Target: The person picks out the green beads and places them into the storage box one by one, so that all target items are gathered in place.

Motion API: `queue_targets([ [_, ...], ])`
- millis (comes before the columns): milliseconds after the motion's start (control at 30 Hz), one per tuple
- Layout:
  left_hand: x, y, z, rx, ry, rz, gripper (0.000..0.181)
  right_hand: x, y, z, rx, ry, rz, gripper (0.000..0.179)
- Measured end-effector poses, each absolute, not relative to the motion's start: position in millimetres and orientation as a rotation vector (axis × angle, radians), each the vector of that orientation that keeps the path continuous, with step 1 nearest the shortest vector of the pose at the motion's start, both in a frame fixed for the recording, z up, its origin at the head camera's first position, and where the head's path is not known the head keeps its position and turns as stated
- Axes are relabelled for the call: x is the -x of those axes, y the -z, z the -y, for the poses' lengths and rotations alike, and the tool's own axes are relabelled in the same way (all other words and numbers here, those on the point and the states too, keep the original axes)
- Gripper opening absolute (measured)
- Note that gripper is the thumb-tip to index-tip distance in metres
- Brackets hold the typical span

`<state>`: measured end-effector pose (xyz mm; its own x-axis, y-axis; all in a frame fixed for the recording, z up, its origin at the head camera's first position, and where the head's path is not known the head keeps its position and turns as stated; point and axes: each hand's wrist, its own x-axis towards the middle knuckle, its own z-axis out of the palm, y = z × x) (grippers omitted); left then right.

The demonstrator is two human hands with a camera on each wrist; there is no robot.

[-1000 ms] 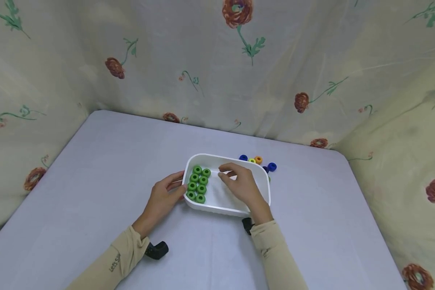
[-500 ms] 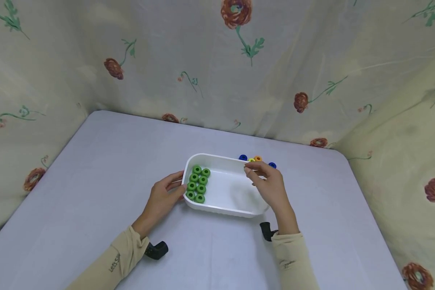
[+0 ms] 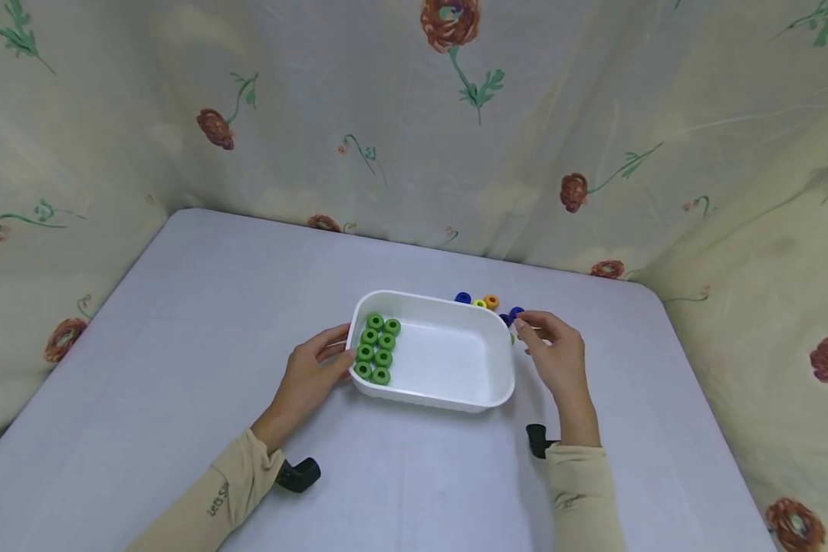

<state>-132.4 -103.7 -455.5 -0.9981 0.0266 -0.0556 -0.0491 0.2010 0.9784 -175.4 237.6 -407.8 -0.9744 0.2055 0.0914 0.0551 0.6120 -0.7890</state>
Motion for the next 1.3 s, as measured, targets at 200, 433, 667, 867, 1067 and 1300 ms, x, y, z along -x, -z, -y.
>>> queue_targets([
  [200, 132, 458, 103, 0.03, -1.957, -2.393, 0.048, 183, 423, -246, 0.27, -1.311, 2.685, 0.028],
  [433, 133, 459, 103, 0.032, -1.954, -2.404, 0.048, 190, 434, -251, 0.264, -1.279, 2.694, 0.024],
  [667, 132, 457, 103, 0.047, -1.952, -2.4, 0.048, 193, 439, -252, 0.291, -1.192, 2.773, 0.028],
  [867, 131, 458, 104, 0.021, -1.974, -2.377, 0.048, 194, 444, -252, 0.279, -1.147, 2.827, 0.03],
  [1067, 131, 458, 106, 0.002, -1.982, -2.365, 0.049, 197, 450, -254, 0.271, -1.103, 2.855, 0.03],
  [1300, 132, 458, 106, -0.004, -1.987, -2.356, 0.049, 200, 452, -255, 0.288, -1.101, 2.891, 0.032],
])
